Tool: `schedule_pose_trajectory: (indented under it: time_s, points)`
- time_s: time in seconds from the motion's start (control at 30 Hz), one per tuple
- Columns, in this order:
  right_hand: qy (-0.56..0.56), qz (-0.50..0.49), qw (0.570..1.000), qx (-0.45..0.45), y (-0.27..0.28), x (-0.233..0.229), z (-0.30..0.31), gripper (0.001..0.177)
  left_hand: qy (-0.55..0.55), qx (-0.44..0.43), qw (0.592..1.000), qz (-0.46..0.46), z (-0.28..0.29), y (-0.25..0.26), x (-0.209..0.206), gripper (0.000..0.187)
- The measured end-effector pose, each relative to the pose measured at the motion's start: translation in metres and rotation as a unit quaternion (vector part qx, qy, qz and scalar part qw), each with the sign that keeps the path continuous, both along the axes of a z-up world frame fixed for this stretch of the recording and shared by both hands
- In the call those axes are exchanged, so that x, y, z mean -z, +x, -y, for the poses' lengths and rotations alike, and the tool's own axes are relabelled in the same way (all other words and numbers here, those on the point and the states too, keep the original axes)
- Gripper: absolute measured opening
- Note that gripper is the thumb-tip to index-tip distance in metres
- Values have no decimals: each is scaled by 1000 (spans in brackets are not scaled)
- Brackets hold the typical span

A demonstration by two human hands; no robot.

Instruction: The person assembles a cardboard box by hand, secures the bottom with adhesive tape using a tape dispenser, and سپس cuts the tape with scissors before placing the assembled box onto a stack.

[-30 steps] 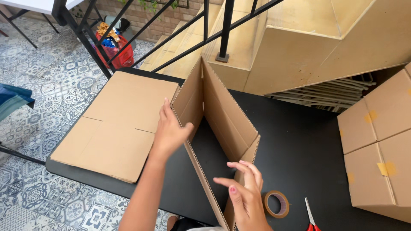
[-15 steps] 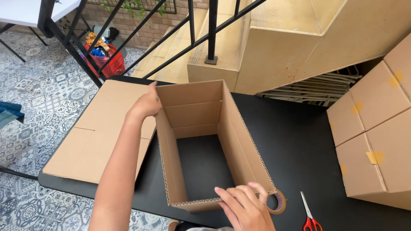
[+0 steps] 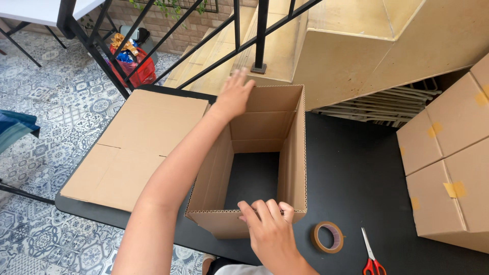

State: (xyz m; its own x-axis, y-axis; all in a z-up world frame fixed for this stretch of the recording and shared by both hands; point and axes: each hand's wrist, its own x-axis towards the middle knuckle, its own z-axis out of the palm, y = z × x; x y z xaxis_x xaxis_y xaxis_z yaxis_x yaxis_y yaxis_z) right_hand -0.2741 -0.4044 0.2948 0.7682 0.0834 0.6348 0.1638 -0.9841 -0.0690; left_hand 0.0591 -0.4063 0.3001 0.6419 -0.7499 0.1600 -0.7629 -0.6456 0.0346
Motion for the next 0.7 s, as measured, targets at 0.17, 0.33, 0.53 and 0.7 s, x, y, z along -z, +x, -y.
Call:
schedule_pose_trajectory:
  time_s: [0.17,0.33,0.53,0.7]
  points:
    - [-4,-29,999,29,9,-3,-2,17,-47,36,998,26,22,2,31,36]
    - [21,-63,998,-2,26,-4,7,20,-56,57,993,-91,4,-27,-9,25]
    - [164,-287,944,25,69,73,47,16,106,37,970,-216,-8,-56,8,22]
    - [134,-143,977,88,74,98,42,11,303,34,916,-260,-10,-86,28,72]
